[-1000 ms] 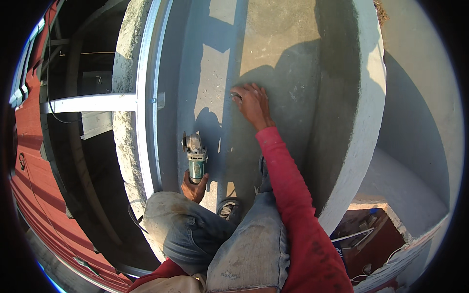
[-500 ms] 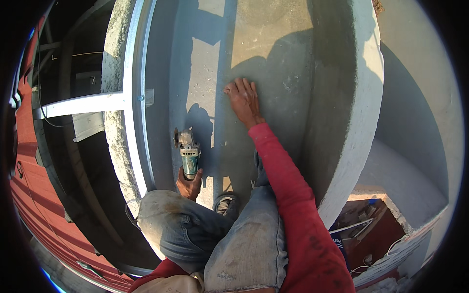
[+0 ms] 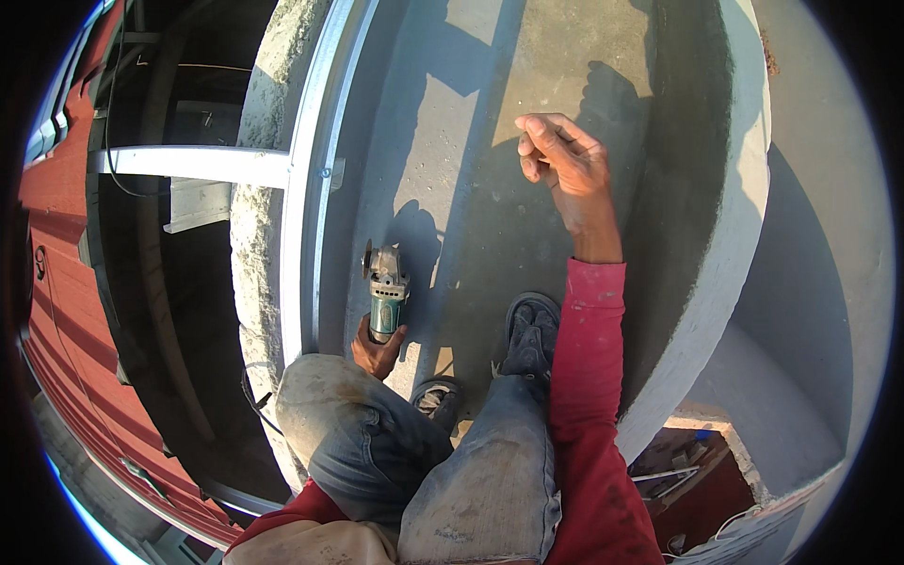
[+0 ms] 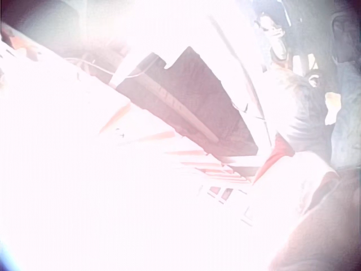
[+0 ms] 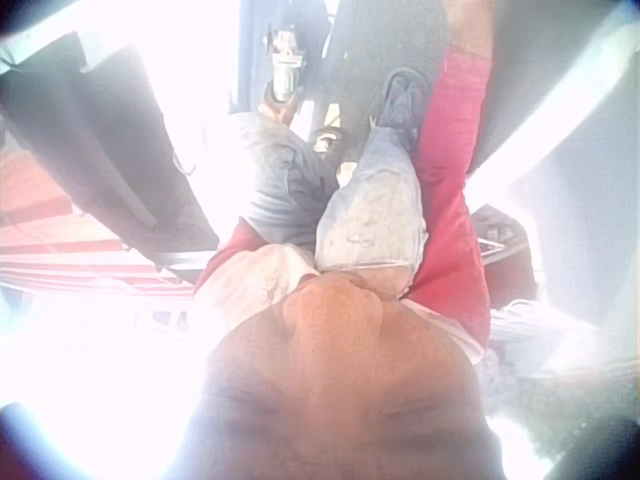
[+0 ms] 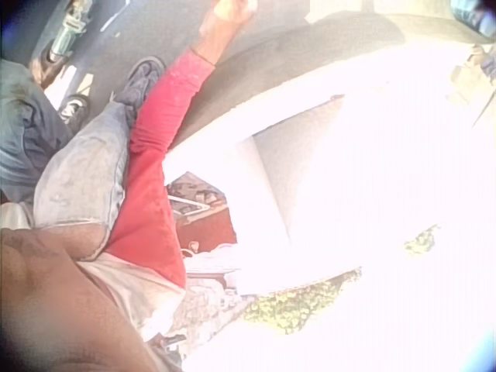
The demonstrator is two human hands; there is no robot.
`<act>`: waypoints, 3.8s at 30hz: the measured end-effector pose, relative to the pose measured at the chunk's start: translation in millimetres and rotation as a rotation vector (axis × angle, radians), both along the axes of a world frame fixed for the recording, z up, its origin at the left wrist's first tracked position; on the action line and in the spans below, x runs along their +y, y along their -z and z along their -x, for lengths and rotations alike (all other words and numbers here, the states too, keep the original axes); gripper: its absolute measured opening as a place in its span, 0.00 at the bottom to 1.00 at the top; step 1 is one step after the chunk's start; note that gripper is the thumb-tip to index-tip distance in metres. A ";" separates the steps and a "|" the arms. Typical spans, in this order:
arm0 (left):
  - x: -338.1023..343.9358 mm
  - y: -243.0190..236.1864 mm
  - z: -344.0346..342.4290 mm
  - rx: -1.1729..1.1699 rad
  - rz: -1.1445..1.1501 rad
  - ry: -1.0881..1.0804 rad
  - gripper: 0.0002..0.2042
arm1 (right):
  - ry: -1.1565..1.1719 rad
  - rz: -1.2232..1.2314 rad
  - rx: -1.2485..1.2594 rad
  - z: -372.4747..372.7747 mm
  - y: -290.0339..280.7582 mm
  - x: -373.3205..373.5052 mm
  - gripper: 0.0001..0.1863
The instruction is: The person sits on a rooftop and uses an angle grinder to smooth or cut a metal frame attached to the roof edge. The person holds the tool with both hands and moves it along the frame while another worker is visible nearby.
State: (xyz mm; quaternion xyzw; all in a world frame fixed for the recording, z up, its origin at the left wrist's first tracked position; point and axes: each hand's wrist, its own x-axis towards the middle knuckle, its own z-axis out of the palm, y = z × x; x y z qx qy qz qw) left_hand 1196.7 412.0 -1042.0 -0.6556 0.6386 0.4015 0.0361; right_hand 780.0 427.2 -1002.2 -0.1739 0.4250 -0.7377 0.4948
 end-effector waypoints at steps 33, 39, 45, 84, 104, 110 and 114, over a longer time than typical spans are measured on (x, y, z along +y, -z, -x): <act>4.3 12.7 -3.5 0.002 0.121 0.073 0.29 | -0.071 -0.274 1.508 -110.7 127.9 -65.1 0.04; 4.6 6.3 3.9 0.009 0.101 0.090 0.28 | -0.087 -0.350 1.782 -117.6 123.8 -71.6 0.07; 2.5 11.4 -0.2 -0.015 0.044 0.064 0.30 | -0.102 -0.480 1.163 -91.7 93.0 -67.0 0.08; 0.3 -0.5 -2.9 -0.120 0.047 0.054 0.35 | 0.005 -0.200 0.013 -75.7 34.6 -82.7 0.08; 27.4 68.5 -26.3 0.005 0.075 0.109 0.36 | 1.006 -0.411 0.685 6.5 -126.9 100.4 0.05; 13.7 20.1 35.5 0.089 -0.007 0.178 0.36 | 0.713 -1.069 1.509 -8.5 -109.9 209.4 0.13; 0.2 -25.3 81.8 0.174 -0.057 0.161 0.36 | 0.477 -1.156 1.472 -32.7 -85.2 211.3 0.24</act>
